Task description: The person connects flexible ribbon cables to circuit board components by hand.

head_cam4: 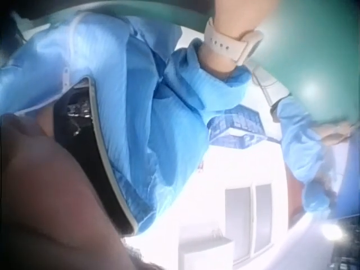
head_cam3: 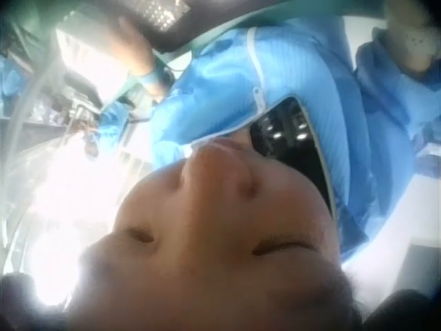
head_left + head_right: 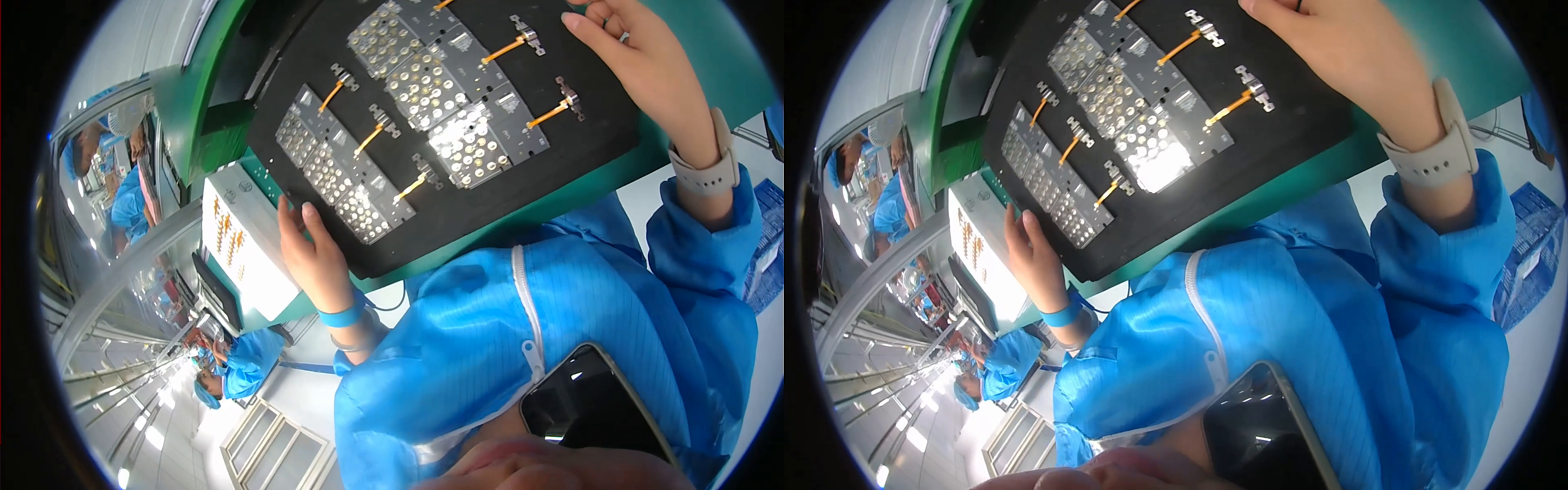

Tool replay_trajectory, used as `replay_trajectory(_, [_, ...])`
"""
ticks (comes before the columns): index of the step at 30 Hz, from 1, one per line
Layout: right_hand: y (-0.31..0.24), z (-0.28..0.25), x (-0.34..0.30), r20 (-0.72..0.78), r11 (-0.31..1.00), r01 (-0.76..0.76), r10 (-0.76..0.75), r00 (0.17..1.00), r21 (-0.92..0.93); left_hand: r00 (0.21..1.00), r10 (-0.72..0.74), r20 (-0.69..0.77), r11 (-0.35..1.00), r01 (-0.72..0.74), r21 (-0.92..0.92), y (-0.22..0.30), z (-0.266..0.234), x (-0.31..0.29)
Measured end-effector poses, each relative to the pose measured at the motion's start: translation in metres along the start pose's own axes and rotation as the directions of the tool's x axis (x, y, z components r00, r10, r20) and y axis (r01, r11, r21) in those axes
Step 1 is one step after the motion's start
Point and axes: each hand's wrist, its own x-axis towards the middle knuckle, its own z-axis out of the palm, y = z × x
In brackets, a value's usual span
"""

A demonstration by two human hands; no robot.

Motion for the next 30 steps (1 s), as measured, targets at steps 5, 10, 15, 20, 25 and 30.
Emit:
replay_trajectory(5, [0.026, 0.003, 0.002, 0.020, 0.904, -0.005, -0.004, 1.000, 0.428, 0.988, 0.029, -0.152, 0.846, -0.105, -0.523, -0.012, -0.002, -0.003])
replay_trajectory(10, [0.061, -0.051, -0.015, -0.001, 0.744, -0.089, 0.119, 0.993, 0.662, 0.989, 0.145, -0.042, 0.551, -0.116, -0.827, 0.035, -0.003, -0.004])
replay_trajectory(15, [0.177, -0.123, -0.061, -0.135, 0.532, 0.091, 0.046, 0.990, 0.842, 0.853, 0.521, 0.020, 0.091, -0.033, -0.995, 0.073, -0.010, -0.010])
replay_trajectory(20, [0.445, -0.250, -0.114, -0.411, 0.566, 0.142, 0.382, 0.828, 0.812, 0.840, 0.541, -0.039, 0.499, -0.358, -0.790, 0.068, 0.007, -0.004])
replay_trajectory(25, [0.307, -0.133, -0.098, -0.431, 0.375, 0.250, 0.546, 0.719, 0.893, 0.819, 0.571, 0.056, 0.809, -0.549, -0.211, 0.058, 0.031, -0.033])
replay_trajectory(30, [0.260, -0.116, -0.070, -0.442, 0.588, -0.035, 0.645, 0.623, 0.808, 0.765, 0.644, 0.010, 0.748, -0.627, -0.218, 0.059, 0.046, -0.033])
